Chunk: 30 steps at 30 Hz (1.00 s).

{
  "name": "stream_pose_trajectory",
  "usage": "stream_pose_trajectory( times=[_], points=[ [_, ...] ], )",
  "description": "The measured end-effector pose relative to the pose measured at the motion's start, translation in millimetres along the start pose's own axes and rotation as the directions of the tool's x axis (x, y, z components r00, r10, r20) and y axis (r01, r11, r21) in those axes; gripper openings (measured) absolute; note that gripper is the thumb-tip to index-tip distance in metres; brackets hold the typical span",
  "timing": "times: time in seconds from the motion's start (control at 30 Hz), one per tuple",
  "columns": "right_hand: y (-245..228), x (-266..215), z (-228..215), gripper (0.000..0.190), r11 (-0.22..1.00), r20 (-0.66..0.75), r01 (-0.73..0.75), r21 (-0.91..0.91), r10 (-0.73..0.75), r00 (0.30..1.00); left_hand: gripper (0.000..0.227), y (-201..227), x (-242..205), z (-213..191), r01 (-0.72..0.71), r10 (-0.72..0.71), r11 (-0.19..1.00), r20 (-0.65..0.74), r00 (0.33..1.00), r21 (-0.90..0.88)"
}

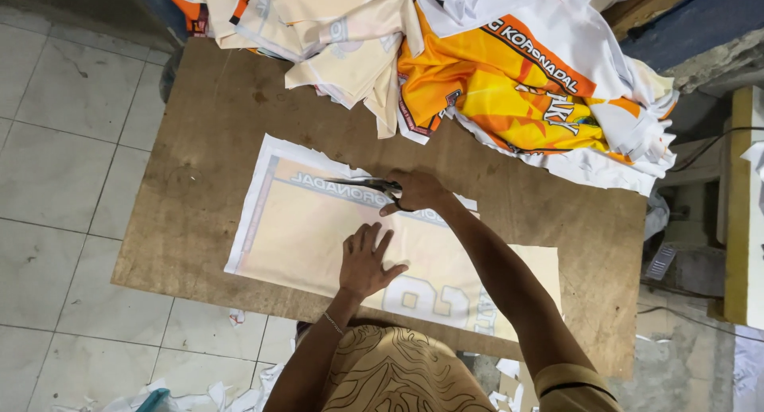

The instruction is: The person uses scissors to cut a piece of white fabric placed on top of an orange and white jersey. The person smooths the fabric, cuts along the edges, and then lifts the jersey to reveal the cut fabric underneath.

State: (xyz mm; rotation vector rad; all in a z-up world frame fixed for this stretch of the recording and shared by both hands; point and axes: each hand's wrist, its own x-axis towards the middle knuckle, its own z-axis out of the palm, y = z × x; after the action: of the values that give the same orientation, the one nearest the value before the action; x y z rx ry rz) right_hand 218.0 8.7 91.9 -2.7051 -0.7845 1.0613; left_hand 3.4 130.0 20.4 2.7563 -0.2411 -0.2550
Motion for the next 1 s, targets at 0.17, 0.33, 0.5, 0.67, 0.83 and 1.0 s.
stream_pose_trajectory(
  times=[0.17, 0.33, 0.5, 0.67, 0.83, 1.0],
  points=[
    [10, 15, 9, 0.084, 0.980, -0.110, 0.055, -0.191, -0.077, 0.991, 0.088, 2, 1, -10, 0.011, -0.008, 0.999, 0.118, 0.993, -0.032],
    [-21, 6, -1, 0.100, 0.990, 0.007, -0.020, -0.137, 0.021, 1.000, 0.087, -2, -3, -2, -0.016, 0.017, 0.997, 0.007, 1.000, -0.078],
    [-18, 27, 16, 0.103, 0.993, -0.032, -0.050, -0.111, 0.047, 0.998, 0.072, -49, 2, -17, -0.150, 0.114, 0.988, -0.563, 0.818, -0.017],
    [-4, 29, 26, 0.078, 0.999, -0.080, 0.042, 0.004, -0.042, 0.996, 0.066, -121, -2, -50, 0.105, -0.026, 0.993, -0.749, 0.662, 0.058],
    [-34, 12, 1, 0.082, 0.998, -0.027, 0.046, -0.048, -0.048, 0.998, 0.071, -133, -8, -39, 0.120, -0.010, 0.987, -0.698, 0.716, 0.109],
    [-62, 27, -12, 0.087, 0.996, 0.011, 0.086, 0.040, -0.086, 0.996, 0.073, -138, -8, -40, 0.126, -0.038, 0.988, -0.653, 0.757, 0.089]
  ],
)
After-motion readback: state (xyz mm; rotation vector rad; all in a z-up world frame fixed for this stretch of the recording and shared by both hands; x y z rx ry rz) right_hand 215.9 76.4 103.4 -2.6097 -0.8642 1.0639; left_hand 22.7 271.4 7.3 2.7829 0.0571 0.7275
